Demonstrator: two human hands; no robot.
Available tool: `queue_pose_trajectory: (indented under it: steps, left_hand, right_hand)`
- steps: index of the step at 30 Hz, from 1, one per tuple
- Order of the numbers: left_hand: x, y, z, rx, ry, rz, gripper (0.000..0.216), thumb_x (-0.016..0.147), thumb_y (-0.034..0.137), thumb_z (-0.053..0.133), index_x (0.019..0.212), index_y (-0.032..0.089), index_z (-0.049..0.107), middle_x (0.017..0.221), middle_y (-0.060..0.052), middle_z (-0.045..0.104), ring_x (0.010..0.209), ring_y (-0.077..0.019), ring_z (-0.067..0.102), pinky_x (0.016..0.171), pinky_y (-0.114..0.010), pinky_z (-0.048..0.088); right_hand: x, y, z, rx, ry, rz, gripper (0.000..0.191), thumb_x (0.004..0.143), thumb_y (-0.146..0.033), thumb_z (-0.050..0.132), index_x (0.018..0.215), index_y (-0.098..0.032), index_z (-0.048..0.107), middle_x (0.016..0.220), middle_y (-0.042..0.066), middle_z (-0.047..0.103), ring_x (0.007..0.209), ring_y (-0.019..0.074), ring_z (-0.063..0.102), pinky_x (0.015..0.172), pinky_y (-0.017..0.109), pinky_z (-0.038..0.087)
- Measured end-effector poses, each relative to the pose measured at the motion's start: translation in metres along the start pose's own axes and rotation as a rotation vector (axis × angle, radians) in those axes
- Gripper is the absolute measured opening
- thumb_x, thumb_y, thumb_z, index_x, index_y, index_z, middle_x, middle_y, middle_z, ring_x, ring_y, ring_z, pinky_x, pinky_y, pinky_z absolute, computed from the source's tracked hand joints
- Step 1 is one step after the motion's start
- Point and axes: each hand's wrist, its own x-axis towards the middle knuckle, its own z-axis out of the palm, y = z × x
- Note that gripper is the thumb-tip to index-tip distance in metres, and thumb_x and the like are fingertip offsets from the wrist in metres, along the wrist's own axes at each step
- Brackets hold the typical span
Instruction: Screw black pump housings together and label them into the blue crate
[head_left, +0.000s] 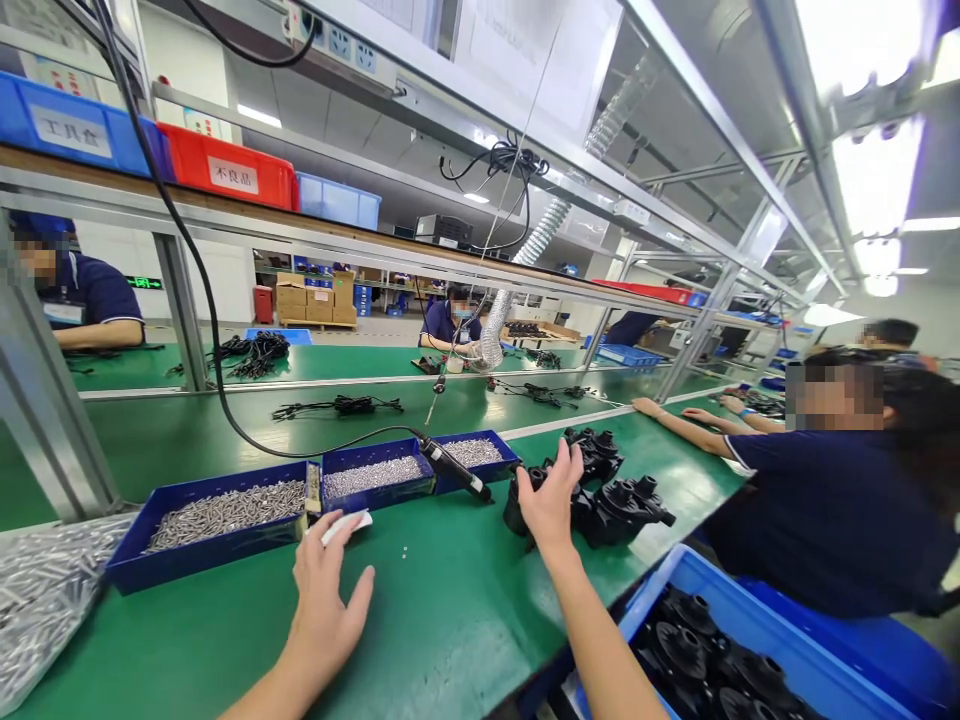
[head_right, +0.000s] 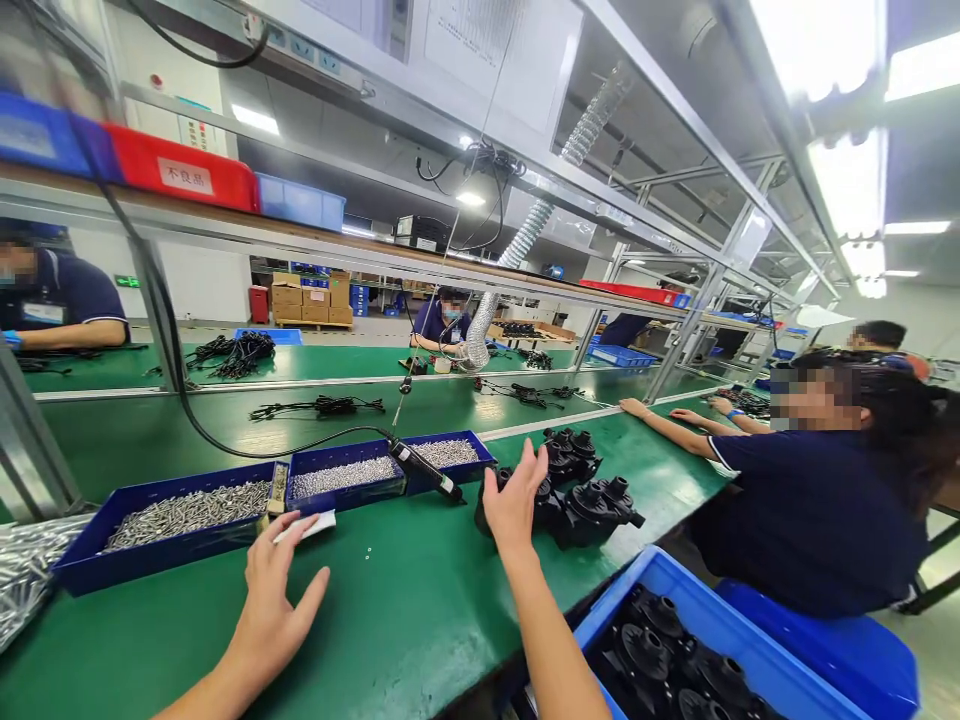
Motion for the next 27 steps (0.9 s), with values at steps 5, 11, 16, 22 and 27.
queue_pose_trajectory:
  steps: [5,11,16,22,27]
  left_hand:
    - [-0.019,0.014,0.003,-0.077,-0.165,0.167,0.056,0.105,0.019,0.056,0.157,0.034,0.045,0.162,-0.015,0.039,0.148,-0.0371,0.046,0.117,-0.063,0.050]
    - [-0.024,0.024,-0.007,-0.158,-0.343,0.408,0.111,0.082,0.011,0.091,0.169,0.033,0.026,0.173,-0.022,0.021,0.157,-0.0479,0.033,0.118,-0.069,0.047]
    - [-0.021,0.035,-0.009,-0.365,-0.403,0.628,0.146,0.062,0.008,0.104,0.171,0.034,0.009,0.173,-0.027,0.016,0.157,-0.0498,0.029,0.118,-0.069,0.045]
    - [-0.027,0.033,-0.003,-0.456,-0.290,0.663,0.128,0.060,0.001,0.097,0.165,0.027,0.027,0.159,-0.025,0.032,0.146,-0.0442,0.042,0.112,-0.063,0.050]
    - [-0.026,0.035,-0.008,-0.443,-0.288,0.489,0.113,0.075,-0.010,0.080,0.166,0.027,0.024,0.159,-0.026,0.027,0.151,-0.0412,0.037,0.112,-0.060,0.053]
  right_hand:
    - [-0.017,-0.005,-0.008,0.131,-0.102,0.056,0.079,0.101,-0.037,0.064,0.169,-0.029,0.025,0.175,0.021,0.017,0.144,0.0409,0.055,0.102,0.056,0.063]
    - [-0.079,-0.079,-0.022,0.783,-0.279,0.251,0.084,0.099,-0.028,0.075,0.166,-0.046,0.027,0.178,0.009,0.021,0.148,0.0353,0.053,0.096,0.044,0.066]
    - [-0.115,-0.105,0.004,1.298,-0.492,0.542,0.090,0.089,-0.028,0.087,0.162,-0.042,0.036,0.171,0.013,0.037,0.146,0.0387,0.053,0.094,0.048,0.065]
    - [-0.129,-0.108,0.020,1.130,-0.398,0.541,0.077,0.096,-0.037,0.083,0.159,-0.039,0.039,0.168,0.011,0.038,0.140,0.0329,0.055,0.102,0.047,0.061]
    - [-0.122,-0.119,-0.017,0.996,-0.345,0.511,0.078,0.098,-0.034,0.081,0.162,-0.043,0.037,0.166,0.011,0.037,0.126,0.0279,0.055,0.074,0.030,0.059]
